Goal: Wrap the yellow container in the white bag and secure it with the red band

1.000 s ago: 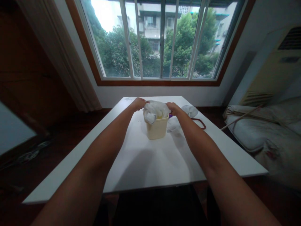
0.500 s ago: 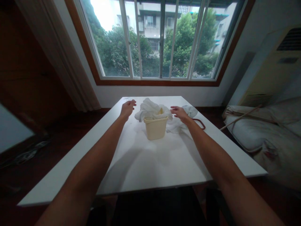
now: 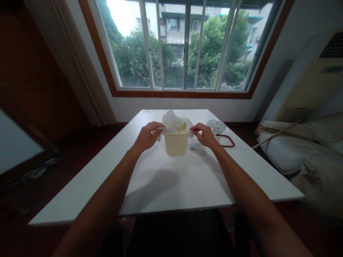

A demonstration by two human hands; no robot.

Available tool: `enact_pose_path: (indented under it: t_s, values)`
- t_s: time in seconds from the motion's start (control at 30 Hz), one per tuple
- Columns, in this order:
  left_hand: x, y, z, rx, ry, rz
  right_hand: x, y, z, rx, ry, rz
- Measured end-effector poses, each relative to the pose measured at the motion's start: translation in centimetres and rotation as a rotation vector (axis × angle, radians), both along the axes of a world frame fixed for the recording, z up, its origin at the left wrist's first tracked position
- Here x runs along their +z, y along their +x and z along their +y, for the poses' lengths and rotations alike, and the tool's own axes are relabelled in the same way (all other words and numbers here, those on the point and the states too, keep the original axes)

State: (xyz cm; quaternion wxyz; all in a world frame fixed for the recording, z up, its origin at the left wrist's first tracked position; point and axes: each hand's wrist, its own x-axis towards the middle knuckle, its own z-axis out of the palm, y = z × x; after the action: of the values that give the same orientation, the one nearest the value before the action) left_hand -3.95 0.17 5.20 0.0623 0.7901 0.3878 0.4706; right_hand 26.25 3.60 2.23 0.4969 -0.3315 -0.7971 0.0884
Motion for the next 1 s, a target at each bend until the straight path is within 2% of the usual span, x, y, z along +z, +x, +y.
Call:
enact_pose_path:
  t_s: [0.1,0.27,0.43,0.53,0.6,0.67,0.77,0.83,0.9,1.0]
  values:
    - [-0.5,0.0,0.1,0.07,-0.061,-0.231,-0.2,-0.2,-0.1,-0.025,0.048,0.046]
    - [-1.4,0.3,0.8,0.046,-0.088,-0.519,-0.5,-0.7,-0.5,0.014,0.063,-0.017]
    - [-1.7,0.5,1.0,-0.073,-0.079,-0.578,-0.9,-1.4,0.1,-0.093,0.057,0.061]
    - [-1.3,0.4,0.8,-0.056,-0.025,-0.599,-0.6,-1.3,0.4,-0.153,0.02,0.203]
    - [-1.0,-0.2,0.4,-0.041,-0.003,-0.561,-0.4,-0.9,0.4,-0.139,-0.019,0.297]
    - [-0.8,-1.1,-0.1,-0.067,-0.037,-0.39,-0.4,0.0,0.4,-0.058,-0.046,0.283]
    - [-0.9,-2.6,-0.7,-0.099,-0.183,0.006,-0.9,1.3,0.2,0.051,-0.039,0.071]
    - [-1.5,-3.3,-0.6,-0.072,-0.297,0.184,-1.3,1.8,0.2,0.069,-0.049,-0.066]
    - [-2.4,-3.8,0.1,-0.021,-0.371,0.207,-1.7,2.0,0.2,0.036,-0.081,-0.082]
    - [-4.0,-4.0,2.0,0.108,-0.304,-0.04,-1.9,1.3,0.3,-0.049,-0.132,0.102]
